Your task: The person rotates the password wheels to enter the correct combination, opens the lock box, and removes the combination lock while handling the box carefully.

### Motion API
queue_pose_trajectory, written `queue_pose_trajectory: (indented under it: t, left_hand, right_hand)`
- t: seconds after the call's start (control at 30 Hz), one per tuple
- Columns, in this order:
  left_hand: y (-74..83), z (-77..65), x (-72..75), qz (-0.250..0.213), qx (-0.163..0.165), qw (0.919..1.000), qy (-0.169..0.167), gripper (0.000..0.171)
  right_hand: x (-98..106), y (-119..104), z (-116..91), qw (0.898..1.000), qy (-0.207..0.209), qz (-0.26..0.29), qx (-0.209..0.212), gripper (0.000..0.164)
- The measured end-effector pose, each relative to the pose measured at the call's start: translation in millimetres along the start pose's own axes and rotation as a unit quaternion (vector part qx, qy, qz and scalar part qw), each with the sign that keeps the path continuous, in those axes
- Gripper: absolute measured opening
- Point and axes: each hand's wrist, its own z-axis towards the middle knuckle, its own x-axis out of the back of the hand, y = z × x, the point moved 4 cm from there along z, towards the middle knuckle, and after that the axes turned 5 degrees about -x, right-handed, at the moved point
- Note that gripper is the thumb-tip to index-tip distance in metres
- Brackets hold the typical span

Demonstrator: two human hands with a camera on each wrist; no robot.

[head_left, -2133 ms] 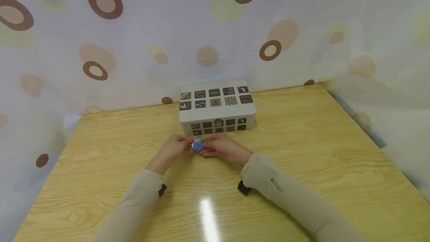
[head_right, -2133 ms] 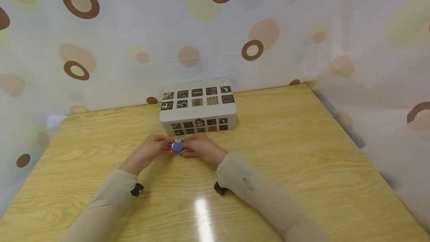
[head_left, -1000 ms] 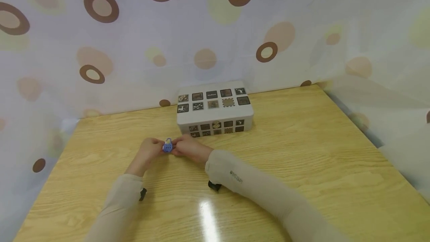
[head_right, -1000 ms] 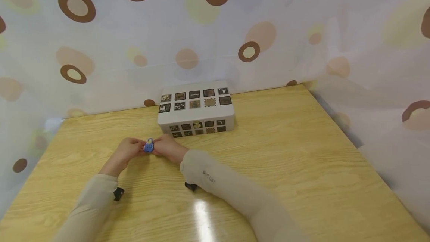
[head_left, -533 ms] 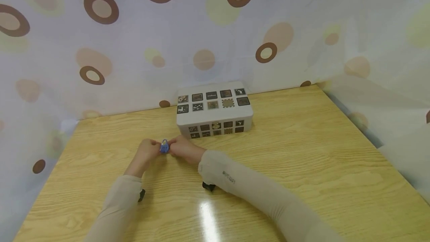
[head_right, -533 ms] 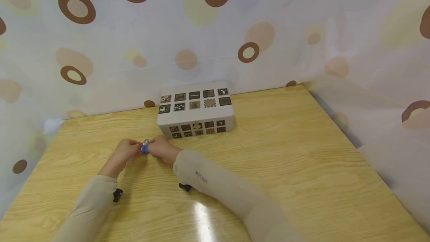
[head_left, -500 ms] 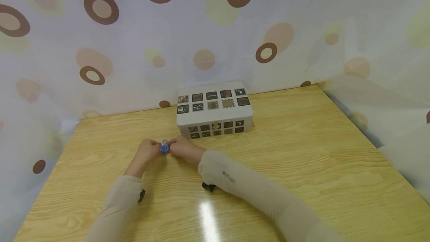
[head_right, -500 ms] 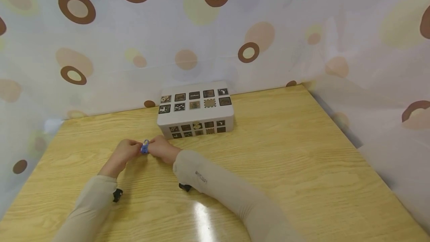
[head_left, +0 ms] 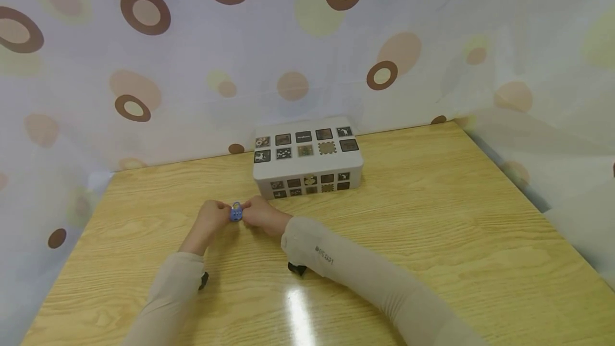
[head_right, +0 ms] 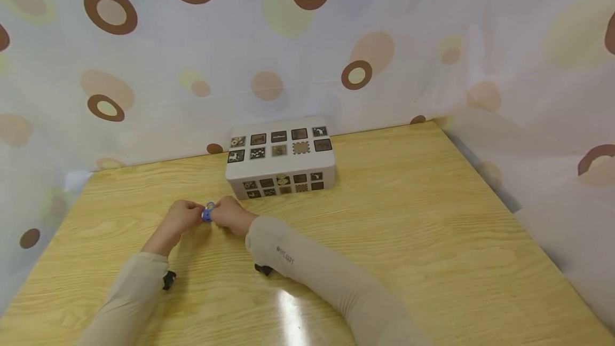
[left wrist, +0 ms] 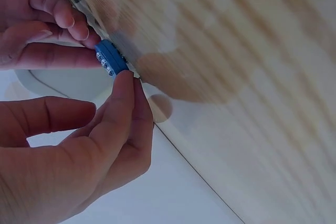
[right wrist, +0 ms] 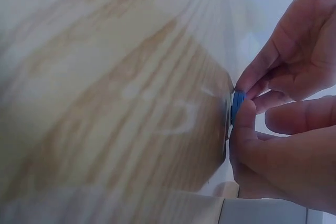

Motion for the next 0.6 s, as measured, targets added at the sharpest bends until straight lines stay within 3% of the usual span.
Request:
queue_pose_trajectory:
  t: [0.4, 0.6]
  left_hand:
    - [-0.5, -0.1, 0.6, 0.008, -0.006, 0.9999, -0.003, 0.040]
    - [-0.1, -0.1, -1.0, 0.012, 0.007, 0.9999, -0.004, 0.041]
  right_hand:
    - [2.1, -2.4, -4.0, 0.999, -0.005, -0.044, 0.015, 0.053]
    - [1.9, -3.1, -5.4, 0.999, -0.010, -0.050, 0.012, 0.046]
